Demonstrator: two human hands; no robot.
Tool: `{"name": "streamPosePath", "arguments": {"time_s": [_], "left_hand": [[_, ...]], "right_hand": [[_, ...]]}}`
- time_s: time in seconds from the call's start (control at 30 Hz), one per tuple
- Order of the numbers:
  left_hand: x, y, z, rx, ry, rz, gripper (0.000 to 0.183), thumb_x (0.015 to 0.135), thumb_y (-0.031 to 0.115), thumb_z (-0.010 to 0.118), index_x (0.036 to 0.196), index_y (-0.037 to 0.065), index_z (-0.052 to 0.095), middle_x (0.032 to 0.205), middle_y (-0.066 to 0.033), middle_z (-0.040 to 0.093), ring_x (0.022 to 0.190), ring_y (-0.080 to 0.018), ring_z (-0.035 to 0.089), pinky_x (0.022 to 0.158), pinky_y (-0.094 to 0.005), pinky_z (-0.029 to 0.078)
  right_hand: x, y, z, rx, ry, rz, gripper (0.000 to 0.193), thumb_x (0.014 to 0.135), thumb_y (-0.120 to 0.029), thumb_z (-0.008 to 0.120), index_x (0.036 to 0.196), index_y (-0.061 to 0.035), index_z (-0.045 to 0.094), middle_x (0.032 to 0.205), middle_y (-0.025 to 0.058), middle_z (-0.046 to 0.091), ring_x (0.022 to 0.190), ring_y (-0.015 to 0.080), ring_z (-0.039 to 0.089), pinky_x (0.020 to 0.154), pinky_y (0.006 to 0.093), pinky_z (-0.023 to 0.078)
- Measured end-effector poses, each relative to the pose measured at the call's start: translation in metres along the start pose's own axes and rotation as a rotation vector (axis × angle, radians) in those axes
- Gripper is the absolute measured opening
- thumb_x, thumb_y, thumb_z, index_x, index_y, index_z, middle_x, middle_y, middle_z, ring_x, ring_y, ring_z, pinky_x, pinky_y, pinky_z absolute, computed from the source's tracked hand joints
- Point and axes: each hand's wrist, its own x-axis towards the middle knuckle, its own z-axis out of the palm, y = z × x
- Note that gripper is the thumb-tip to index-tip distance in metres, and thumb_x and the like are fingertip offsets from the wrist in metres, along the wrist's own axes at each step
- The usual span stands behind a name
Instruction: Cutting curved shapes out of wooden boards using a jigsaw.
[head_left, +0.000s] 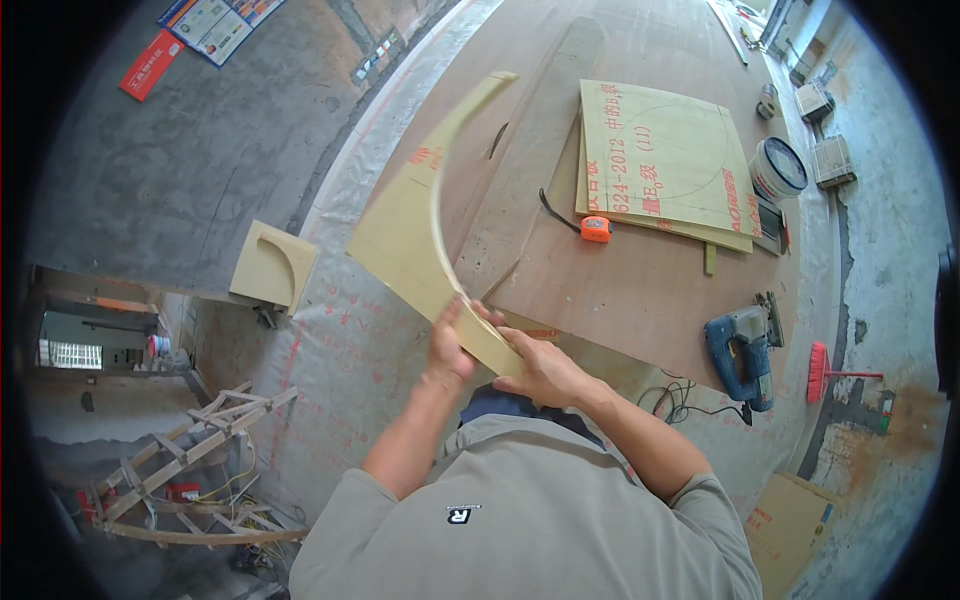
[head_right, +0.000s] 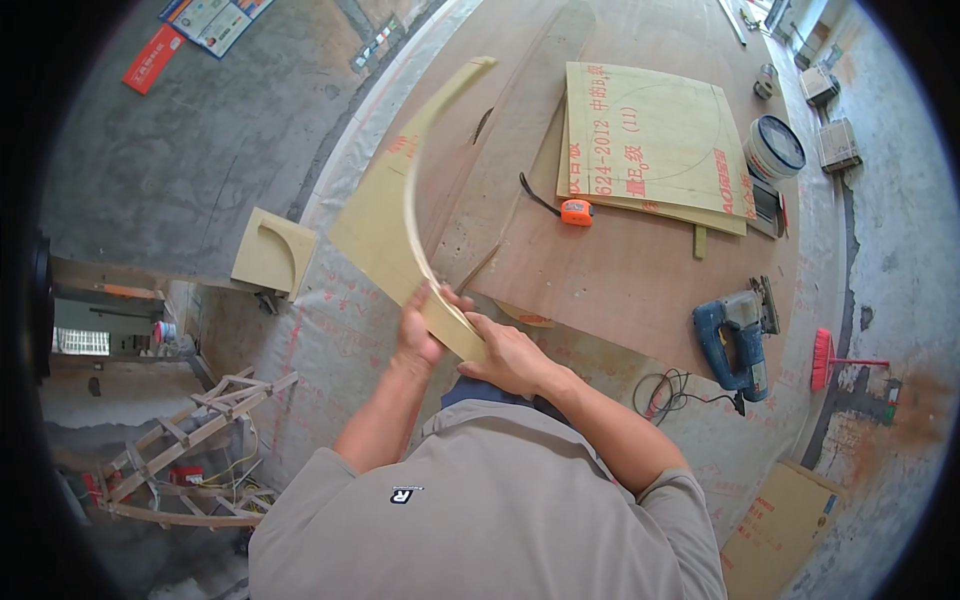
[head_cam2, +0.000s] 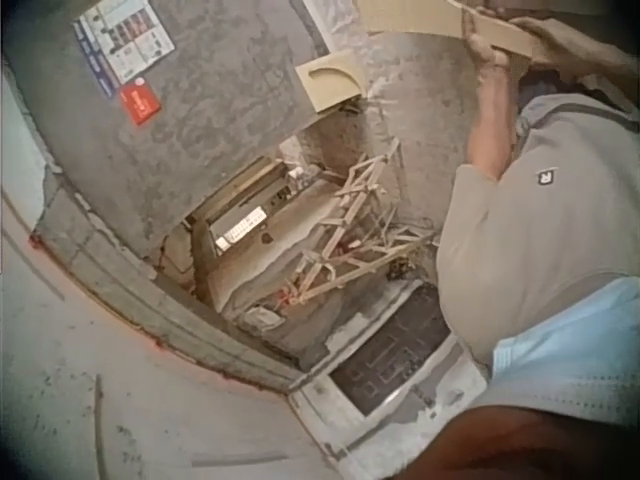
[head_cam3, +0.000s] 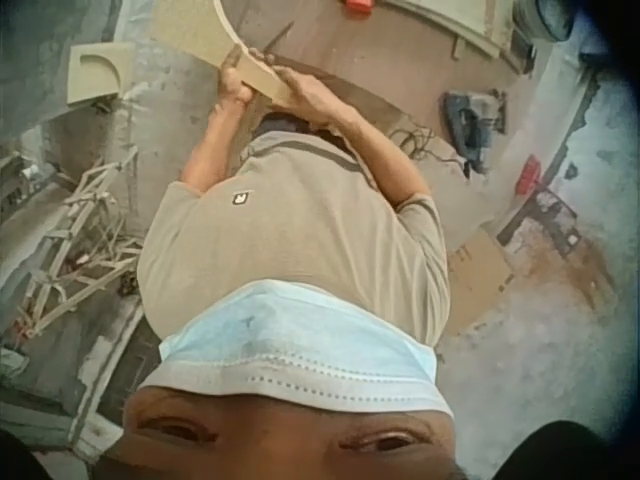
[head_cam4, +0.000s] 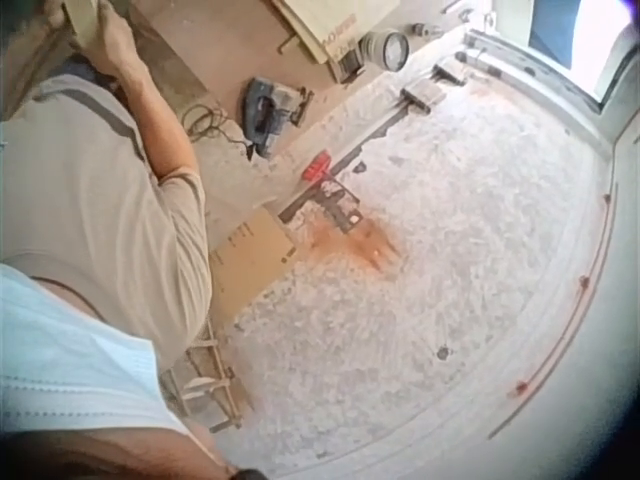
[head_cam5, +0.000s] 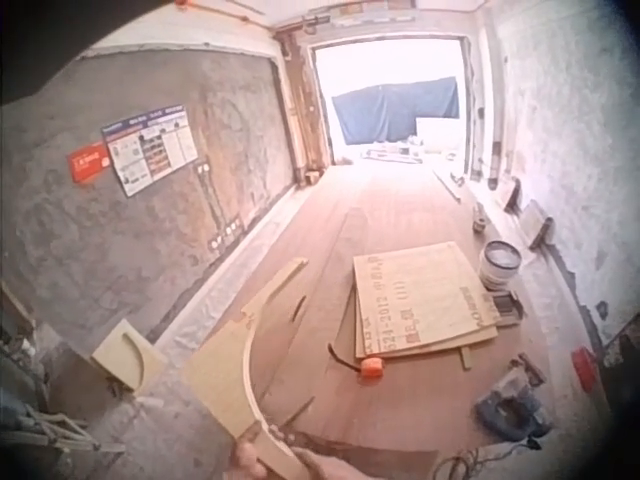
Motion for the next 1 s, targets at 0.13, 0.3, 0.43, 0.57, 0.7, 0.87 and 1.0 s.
{"name": "streamPosePath", "arguments": {"time_s": [0.13,0.3,0.43,0.57,0.7,0.87,1.0], "left_hand": [[0.077,0.112,-0.05,-0.013,-0.04,0.043,0.03,0.101,0.033,0.066,0.1,0.005,0.058,0.087,-0.009,0.062,0.077,-0.0256,0.064,0.08,-0.0422,0.059],[0.175,0.223,-0.089,0.264,-0.02,0.028,0.038,0.099,0.037,0.071,0.105,0.003,0.055,0.086,-0.0082,0.059,0.073,-0.0216,0.062,0.07,-0.0382,0.06],[0.254,0.245,-0.095,0.248,-0.036,0.024,0.037,0.101,0.035,0.069,0.111,0.003,0.054,0.086,-0.0084,0.058,0.072,-0.0208,0.061,0.065,-0.0362,0.059],[0.319,0.252,-0.105,0.188,0.007,-0.09,0.04,0.1,0.032,0.072,0.116,0.0,0.055,0.087,-0.0094,0.059,0.072,-0.0226,0.063,0.066,-0.0376,0.06],[0.338,0.235,-0.084,0.465,0.027,-0.055,0.045,0.096,0.034,0.076,0.116,-0.002,0.058,0.092,-0.0126,0.066,0.076,-0.0261,0.069,0.068,-0.0415,0.062],[0.349,0.261,-0.056,0.907,0.162,0.131,0.049,0.088,0.032,0.083,0.12,-0.002,0.067,0.093,-0.0134,0.072,0.078,-0.0245,0.072,0.064,-0.0429,0.061],[0.378,0.282,-0.098,1.652,0.418,0.557,0.08,0.079,0.041,0.087,0.139,0.002,0.054,0.129,-0.0217,0.064,0.116,-0.0365,0.066,0.098,-0.054,0.052]], "right_hand": [[-0.007,0.004,-0.023,0.108,-0.09,0.179,0.068,0.09,-0.029,0.078,0.145,0.0019,0.051,0.115,0.0191,0.069,0.091,0.0285,0.072,0.083,0.0415,0.058],[-0.017,0.099,-0.067,0.743,0.469,0.564,0.041,0.101,-0.024,0.069,0.135,-0.0035,0.06,0.104,0.0064,0.072,0.087,0.0143,0.069,0.073,0.031,0.055],[0.021,0.159,-0.12,0.998,0.901,0.672,0.032,0.101,-0.029,0.069,0.125,-0.0083,0.065,0.103,0.0044,0.072,0.084,0.0143,0.068,0.071,0.0298,0.052],[0.076,0.208,-0.16,0.826,1.042,0.86,0.037,0.098,-0.039,0.072,0.121,-0.0113,0.066,0.109,0.0024,0.071,0.09,0.0134,0.063,0.072,0.0306,0.047],[0.116,0.236,-0.174,0.705,1.109,1.044,0.046,0.093,-0.045,0.077,0.124,-0.0131,0.065,0.119,0.0015,0.066,0.095,0.0132,0.058,0.072,0.0319,0.041],[0.158,0.279,-0.169,0.561,0.97,1.107,0.06,0.092,-0.04,0.078,0.138,-0.0071,0.058,0.133,0.0067,0.062,0.113,0.0207,0.06,0.09,0.0422,0.048],[0.199,0.297,-0.134,0.528,0.867,0.75,0.073,0.098,-0.03,0.07,0.156,-0.0028,0.036,0.139,0.0192,0.06,0.105,0.0353,0.072,0.082,0.0505,0.062]]}}
